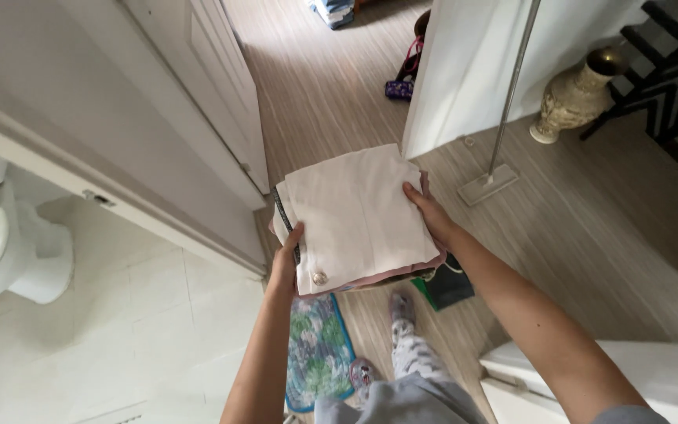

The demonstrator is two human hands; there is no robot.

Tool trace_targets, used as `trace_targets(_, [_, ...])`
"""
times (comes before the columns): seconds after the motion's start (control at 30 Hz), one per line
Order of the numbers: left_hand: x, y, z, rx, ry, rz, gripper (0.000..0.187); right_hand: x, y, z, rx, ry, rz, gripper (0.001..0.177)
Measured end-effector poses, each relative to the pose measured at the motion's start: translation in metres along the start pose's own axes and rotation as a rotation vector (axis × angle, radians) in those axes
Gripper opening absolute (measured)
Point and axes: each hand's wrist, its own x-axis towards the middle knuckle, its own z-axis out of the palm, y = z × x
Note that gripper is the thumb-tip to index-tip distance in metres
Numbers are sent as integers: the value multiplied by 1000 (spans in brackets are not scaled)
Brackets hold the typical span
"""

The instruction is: Moving stacks of folded clothes from one room to another and placing them in organized piles.

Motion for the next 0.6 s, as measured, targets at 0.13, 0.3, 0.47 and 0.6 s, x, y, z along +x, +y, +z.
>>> trace_targets(0.13, [38,12,22,4,0,-34,84,24,-42,-3,-3,-6,20,121])
trace_targets(0.3, [97,30,55,-11,-22,-34,86,64,-90,-16,17,7,-16,119])
trace_targets(0.47, [147,57,103,-9,-38,-26,85,139,-100,-58,36,44,12,122])
trace_targets(0.6, [190,66,127,0,-35,-10,81,179,-124,-78,-7,57,10,121])
